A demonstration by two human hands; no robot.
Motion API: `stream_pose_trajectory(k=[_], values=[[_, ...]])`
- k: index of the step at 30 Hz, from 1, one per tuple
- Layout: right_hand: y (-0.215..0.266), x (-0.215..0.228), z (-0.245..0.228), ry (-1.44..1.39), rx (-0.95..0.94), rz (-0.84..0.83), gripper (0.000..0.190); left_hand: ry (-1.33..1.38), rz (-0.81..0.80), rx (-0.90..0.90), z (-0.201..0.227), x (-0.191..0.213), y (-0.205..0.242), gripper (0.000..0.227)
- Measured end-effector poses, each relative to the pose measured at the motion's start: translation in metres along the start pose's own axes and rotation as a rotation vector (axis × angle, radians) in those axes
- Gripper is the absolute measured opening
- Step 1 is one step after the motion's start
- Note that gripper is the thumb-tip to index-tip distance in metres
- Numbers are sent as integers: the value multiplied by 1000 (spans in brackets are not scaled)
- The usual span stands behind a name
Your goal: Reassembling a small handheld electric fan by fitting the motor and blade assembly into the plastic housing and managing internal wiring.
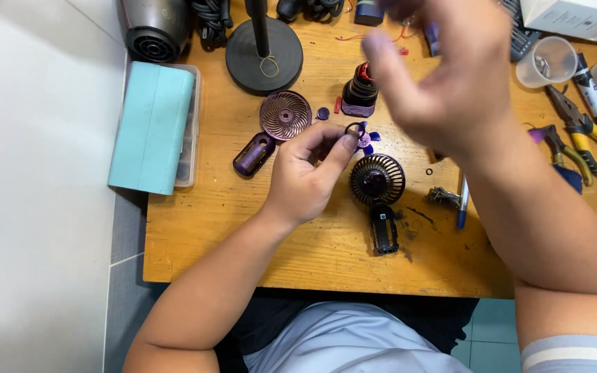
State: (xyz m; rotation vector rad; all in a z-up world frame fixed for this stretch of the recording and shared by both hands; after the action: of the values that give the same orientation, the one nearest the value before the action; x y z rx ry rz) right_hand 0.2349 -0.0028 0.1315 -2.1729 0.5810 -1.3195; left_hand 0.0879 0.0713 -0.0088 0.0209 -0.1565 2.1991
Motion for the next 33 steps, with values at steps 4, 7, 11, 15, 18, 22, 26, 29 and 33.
stream_pose_trajectory(k=[4,7,11,15,18,22,26,29,33], values=[[66,-22,-10,-275,-384,-256,30,-136,16,-111,15,-1,6,12],[104,-18,-10,-360,-438,-223,13,-218,-66,-258,32,-14,10,8],[135,-15,-8,-332,-481,-216,7,-339,-146,-287,27,-30,20,10],[152,-19,-3,-359,-539,-204,7,-375,-219,-322,28,-37,24,10],[147,-20,-4,-377,-524,-205,7,-358,-248,-282,26,-34,22,10],[141,-16,-8,-348,-460,-201,5,-301,-225,-182,25,-26,18,10],[146,-12,-3,-324,-454,-188,7,-251,-194,-86,21,-30,19,7],[149,-14,1,-304,-460,-201,7,-260,-193,-76,22,-29,15,5],[152,-19,4,-324,-487,-246,9,-290,-172,29,12,-27,12,7]])
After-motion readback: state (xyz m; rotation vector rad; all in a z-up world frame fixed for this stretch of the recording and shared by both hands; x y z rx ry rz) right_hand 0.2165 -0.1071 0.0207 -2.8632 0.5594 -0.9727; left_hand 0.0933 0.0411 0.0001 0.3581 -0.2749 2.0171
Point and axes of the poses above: each hand's wrist, its own y-axis away from the middle knuckle, its own x-axis out of the back of the hand, z = x × y, the point moved 8 cm from there along -y, towards the middle knuckle, and after that the axes turned 5 degrees about -y, right-handed, at the moved point
